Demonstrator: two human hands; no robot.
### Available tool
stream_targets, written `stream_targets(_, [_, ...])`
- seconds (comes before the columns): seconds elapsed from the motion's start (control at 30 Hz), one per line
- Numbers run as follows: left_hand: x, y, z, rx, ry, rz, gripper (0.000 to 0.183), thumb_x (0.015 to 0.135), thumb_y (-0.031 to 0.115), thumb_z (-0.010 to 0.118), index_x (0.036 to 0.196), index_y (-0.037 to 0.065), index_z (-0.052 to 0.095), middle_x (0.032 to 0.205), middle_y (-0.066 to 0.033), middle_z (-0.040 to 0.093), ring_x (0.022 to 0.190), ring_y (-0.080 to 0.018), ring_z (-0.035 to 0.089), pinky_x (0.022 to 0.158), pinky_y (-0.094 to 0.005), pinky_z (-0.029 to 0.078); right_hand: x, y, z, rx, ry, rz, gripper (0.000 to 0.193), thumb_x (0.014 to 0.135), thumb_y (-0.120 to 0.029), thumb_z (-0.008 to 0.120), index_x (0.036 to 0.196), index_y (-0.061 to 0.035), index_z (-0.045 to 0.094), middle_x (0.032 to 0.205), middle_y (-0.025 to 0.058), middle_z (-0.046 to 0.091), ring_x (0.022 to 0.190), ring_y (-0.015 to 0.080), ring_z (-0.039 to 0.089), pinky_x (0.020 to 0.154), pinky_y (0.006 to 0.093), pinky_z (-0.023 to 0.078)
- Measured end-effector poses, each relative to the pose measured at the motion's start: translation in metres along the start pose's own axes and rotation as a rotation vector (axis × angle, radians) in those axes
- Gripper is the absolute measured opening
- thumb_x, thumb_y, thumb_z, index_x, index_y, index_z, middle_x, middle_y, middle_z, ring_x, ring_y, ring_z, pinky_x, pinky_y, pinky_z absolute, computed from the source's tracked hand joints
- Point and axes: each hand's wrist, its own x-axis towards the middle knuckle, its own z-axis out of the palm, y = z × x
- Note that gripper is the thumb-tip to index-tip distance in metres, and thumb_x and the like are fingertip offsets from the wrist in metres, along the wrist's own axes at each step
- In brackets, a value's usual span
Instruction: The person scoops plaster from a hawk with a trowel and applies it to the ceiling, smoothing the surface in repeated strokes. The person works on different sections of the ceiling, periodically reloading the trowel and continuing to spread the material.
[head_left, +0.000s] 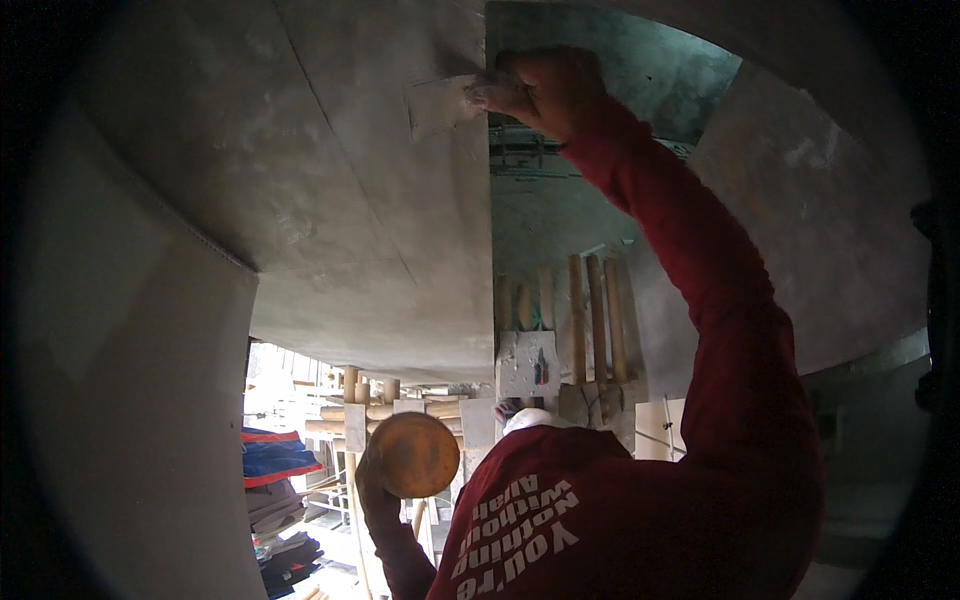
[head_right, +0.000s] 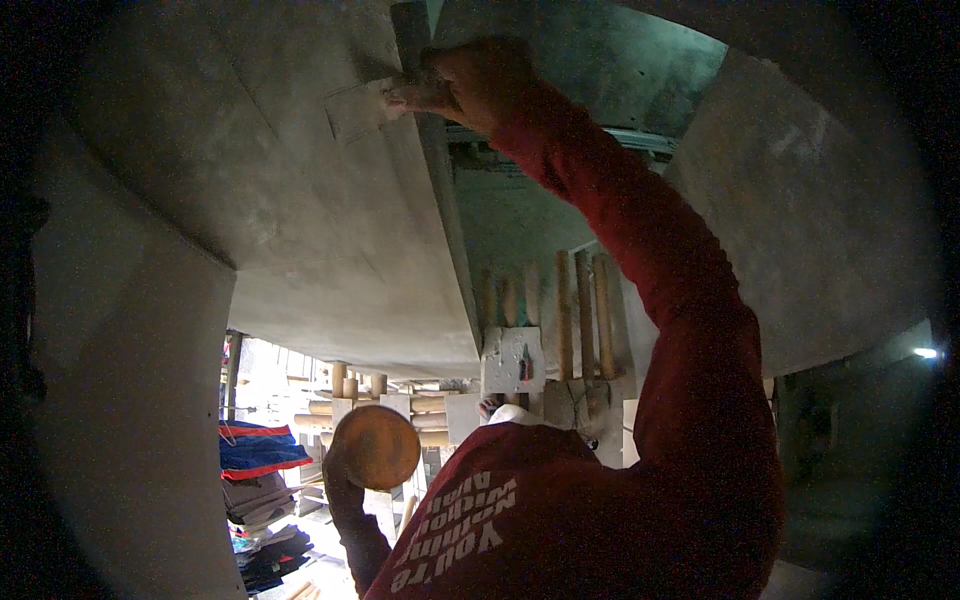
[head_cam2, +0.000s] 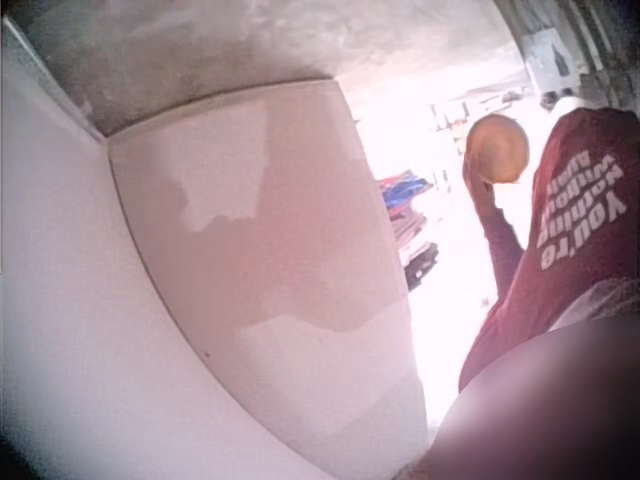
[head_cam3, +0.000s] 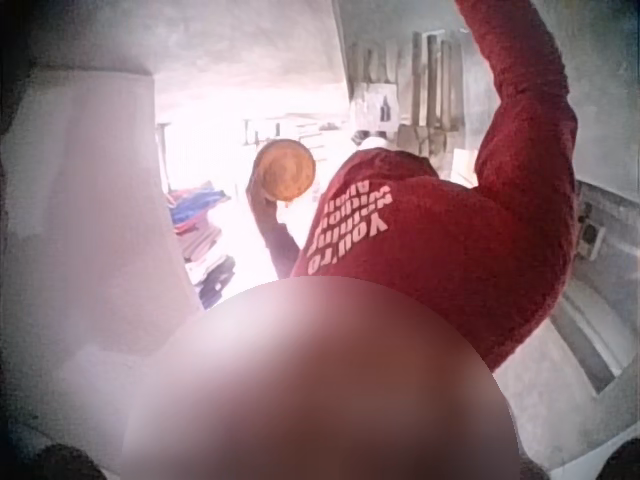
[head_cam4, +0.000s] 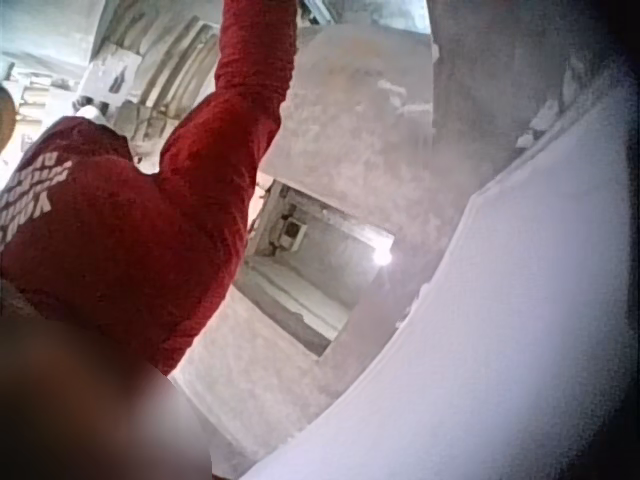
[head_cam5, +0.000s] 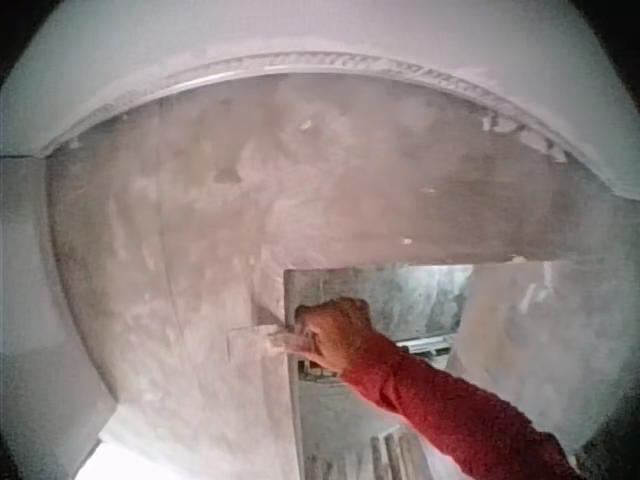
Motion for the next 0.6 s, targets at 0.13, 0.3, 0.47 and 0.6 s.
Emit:
stream_targets(0.13, [-0.012, 0.002, -0.008, 0.086, -0.041, -0.059, 0.051, 0.107, 0.033, 0.044, 0.133, -0.009, 0.059, 0.128, -0.0209, 0.065, 0.115, -0.027, 0.064, 0.097, -0.0385, 0.051, -0.017, 0.025, 0.024, 0.078, 0.052, 0.019, 0.034, 0.087, -0.049, 0.075, 0.083, -0.0148, 0.073, 0.071, 0.0076, 0.069, 0.067, 0.03, 0.069, 0.063, 0.0416, 0.055])
stream_targets(0.3, [-0.031, -0.001, -0.019, -0.139, 0.074, -0.197, 0.054, 0.105, 0.036, 0.047, 0.132, -0.008, 0.06, 0.128, -0.0192, 0.065, 0.115, -0.0254, 0.064, 0.097, -0.0381, 0.051, -0.048, 0.064, 0.01, 0.055, 0.169, 0.097, 0.025, 0.091, -0.042, 0.073, 0.09, -0.0167, 0.077, 0.077, 0.0073, 0.072, 0.069, 0.0265, 0.07, 0.066, 0.0399, 0.056])
stream_targets(0.47, [-0.024, -0.006, -0.02, 0.164, -0.02, -0.018, 0.05, 0.105, 0.034, 0.049, 0.13, -0.008, 0.061, 0.126, -0.0194, 0.067, 0.115, -0.0261, 0.065, 0.098, -0.0389, 0.051, -0.048, 0.039, -0.008, 0.003, 0.107, 0.003, 0.028, 0.089, -0.044, 0.076, 0.095, -0.0166, 0.077, 0.076, 0.0078, 0.072, 0.067, 0.0249, 0.07, 0.064, 0.0398, 0.056])
stream_targets(0.6, [0.004, -0.008, -0.013, -0.175, -0.024, -0.133, 0.042, 0.106, 0.025, 0.05, 0.129, -0.008, 0.061, 0.126, -0.0237, 0.066, 0.113, -0.0323, 0.067, 0.096, -0.0406, 0.052, -0.018, 0.008, 0.017, -0.048, 0.026, 0.019, 0.036, 0.085, -0.049, 0.078, 0.094, -0.0143, 0.075, 0.077, 0.0079, 0.071, 0.069, 0.0276, 0.07, 0.063, 0.0417, 0.056])
